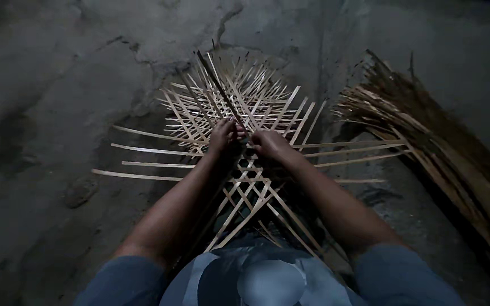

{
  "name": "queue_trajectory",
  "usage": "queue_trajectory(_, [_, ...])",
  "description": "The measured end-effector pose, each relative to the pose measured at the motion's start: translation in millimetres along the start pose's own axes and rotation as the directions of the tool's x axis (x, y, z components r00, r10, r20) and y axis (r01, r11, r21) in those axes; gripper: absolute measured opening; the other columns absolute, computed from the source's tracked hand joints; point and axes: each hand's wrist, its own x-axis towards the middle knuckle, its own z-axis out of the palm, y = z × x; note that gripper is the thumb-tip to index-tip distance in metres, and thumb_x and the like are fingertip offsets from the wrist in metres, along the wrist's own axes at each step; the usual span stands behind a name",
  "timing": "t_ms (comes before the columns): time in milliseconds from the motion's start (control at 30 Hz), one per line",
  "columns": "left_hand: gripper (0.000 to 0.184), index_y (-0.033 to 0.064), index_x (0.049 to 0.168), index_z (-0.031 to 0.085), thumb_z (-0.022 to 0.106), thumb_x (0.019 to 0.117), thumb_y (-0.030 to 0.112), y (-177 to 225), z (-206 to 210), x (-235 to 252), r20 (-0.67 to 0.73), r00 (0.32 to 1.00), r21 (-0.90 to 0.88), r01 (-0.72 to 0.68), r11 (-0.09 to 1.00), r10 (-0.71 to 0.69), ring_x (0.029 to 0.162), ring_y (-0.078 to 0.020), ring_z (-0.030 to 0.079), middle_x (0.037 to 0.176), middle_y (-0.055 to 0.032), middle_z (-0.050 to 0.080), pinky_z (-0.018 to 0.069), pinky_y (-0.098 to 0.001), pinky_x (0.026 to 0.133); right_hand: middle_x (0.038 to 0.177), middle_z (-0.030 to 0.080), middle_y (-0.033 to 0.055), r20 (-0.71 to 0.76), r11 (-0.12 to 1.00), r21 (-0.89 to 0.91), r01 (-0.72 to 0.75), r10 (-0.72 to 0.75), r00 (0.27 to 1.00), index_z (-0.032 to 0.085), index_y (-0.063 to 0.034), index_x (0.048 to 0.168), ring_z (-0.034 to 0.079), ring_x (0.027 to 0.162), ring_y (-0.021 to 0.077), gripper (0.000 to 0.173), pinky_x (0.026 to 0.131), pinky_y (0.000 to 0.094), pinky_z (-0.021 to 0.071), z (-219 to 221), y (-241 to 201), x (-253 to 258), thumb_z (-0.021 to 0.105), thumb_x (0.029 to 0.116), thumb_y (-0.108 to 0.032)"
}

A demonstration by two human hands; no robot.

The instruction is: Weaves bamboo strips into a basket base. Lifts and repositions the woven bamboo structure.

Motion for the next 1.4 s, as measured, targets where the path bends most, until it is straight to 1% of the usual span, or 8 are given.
queue_trajectory(267, [0.025, 0.0011, 0.129, 0.050, 0.047, 0.1076, 0.013, 4.4, 9.3, 5.8, -0.006, 0.995, 0.237, 0.101, 0.966, -0.103, 0.073, -0.0140, 0.066, 0.091, -0.0076, 0.067, 0.0578, -0.0301, 0.068, 0.097, 0.074, 0.0041, -0.120, 0.914, 0.352, 0.203, -0.171, 0.978, 0.072, -0.0135, 0.111, 0.071, 0.088, 0.0169, 0.017, 0.084, 0.0465, 0.0596, 7.7, 42.5, -4.4, 0.068, 0.0981, -0.023])
queue_trajectory(467, [0.035, 0.0045, 0.120, 0.071, 0.056, 0.1028, 0.032, 17.1, 30.8, 29.3, 0.122, 0.926, 0.943, 0.004, 0.334, -0.356, 0.106, -0.0388, 0.067, 0.113, -0.0228, 0.070, 0.0500, -0.0639, 0.093, 0.100, 0.074, 0.0036, -0.185, 0.872, 0.458, 0.170, -0.093, 0.978, 0.075, -0.0118, 0.109, 0.070, 0.087, 0.0142, 0.017, 0.083, 0.0415, 0.0601, 21.9, 43.2, -6.0, 0.068, 0.0980, -0.022])
queue_trajectory(633, [0.037, 0.0071, 0.105, 0.065, 0.053, 0.1047, 0.042, 9.2, 18.9, 24.7, 0.173, 0.948, 0.623, 0.103, 0.776, -0.265, 0.064, -0.0095, 0.052, 0.078, -0.0003, 0.055, 0.0477, -0.0302, 0.060, 0.100, 0.074, 0.0088, -0.039, 0.802, 0.598, 0.014, 0.011, 0.999, 0.073, -0.0079, 0.110, 0.071, 0.089, 0.0198, 0.018, 0.085, 0.0462, 0.0592, 14.0, 48.4, 1.8, 0.069, 0.0961, -0.018])
queue_trajectory(800, [0.033, 0.0119, 0.132, 0.067, 0.066, 0.1006, 0.021, 10.4, 3.5, 5.1, 0.383, 0.921, 0.517, -0.149, 0.843, -0.072, 0.086, -0.0113, 0.068, 0.106, -0.0050, 0.073, 0.0578, -0.0310, 0.077, 0.092, 0.074, 0.0096, -0.147, 0.927, 0.371, 0.055, 0.000, 0.989, 0.077, -0.0090, 0.095, 0.071, 0.089, 0.0256, 0.024, 0.087, 0.0573, 0.0564, 18.6, 45.7, 15.6, 0.080, 0.0872, -0.031])
queue_trajectory(1100, [0.027, 0.0013, 0.132, 0.047, 0.047, 0.1070, 0.013, 29.6, -10.3, -1.9, -0.135, 0.990, 0.249, 0.079, 0.965, -0.046, 0.073, -0.0148, 0.066, 0.095, -0.0093, 0.065, 0.0574, -0.0309, 0.067, 0.116, 0.072, 0.0158, -0.007, 0.995, 0.074, 0.060, -0.060, 0.998, 0.068, -0.0084, 0.127, 0.068, 0.110, 0.0363, 0.034, 0.095, 0.0622, 0.0529, 13.1, -8.2, 21.3, 0.068, 0.0931, -0.010])
queue_trajectory(1233, [0.035, 0.0003, 0.138, 0.044, 0.047, 0.1051, 0.010, 12.8, -18.0, 10.3, -0.206, 0.976, 0.463, 0.165, 0.871, -0.076, 0.068, -0.0139, 0.062, 0.091, -0.0098, 0.064, 0.0540, -0.0306, 0.064, 0.115, 0.071, 0.0188, 0.105, 0.969, 0.242, 0.056, -0.083, 0.991, 0.065, -0.0079, 0.130, 0.069, 0.106, 0.0360, 0.033, 0.096, 0.0609, 0.0515, 6.8, -14.0, 31.9, 0.067, 0.0992, -0.019])
queue_trajectory(1333, [0.036, 0.0016, 0.136, 0.060, 0.052, 0.1070, 0.022, 23.2, -21.2, 26.2, 0.058, 0.968, 0.867, 0.073, 0.493, -0.245, 0.108, -0.0351, 0.067, 0.119, -0.0230, 0.068, 0.0501, -0.0570, 0.098, 0.112, 0.071, 0.0156, 0.086, 0.905, 0.407, 0.126, -0.176, 0.981, 0.062, -0.0057, 0.130, 0.070, 0.101, 0.0278, 0.031, 0.095, 0.0518, 0.0545, 5.7, 0.4, 28.0, 0.065, 0.0998, -0.013])
queue_trajectory(1400, [0.034, 0.0093, 0.133, 0.063, 0.056, 0.1058, 0.028, 29.1, -22.5, 29.6, 0.197, 0.911, 0.847, 0.027, 0.531, -0.361, 0.100, -0.0295, 0.068, 0.114, -0.0173, 0.070, 0.0547, -0.0540, 0.089, 0.105, 0.072, 0.0103, 0.045, 0.843, 0.529, 0.099, -0.145, 0.988, 0.064, -0.0087, 0.127, 0.071, 0.089, 0.0211, 0.028, 0.084, 0.0459, 0.0590, 14.9, 11.8, 23.2, 0.065, 0.0990, -0.015])
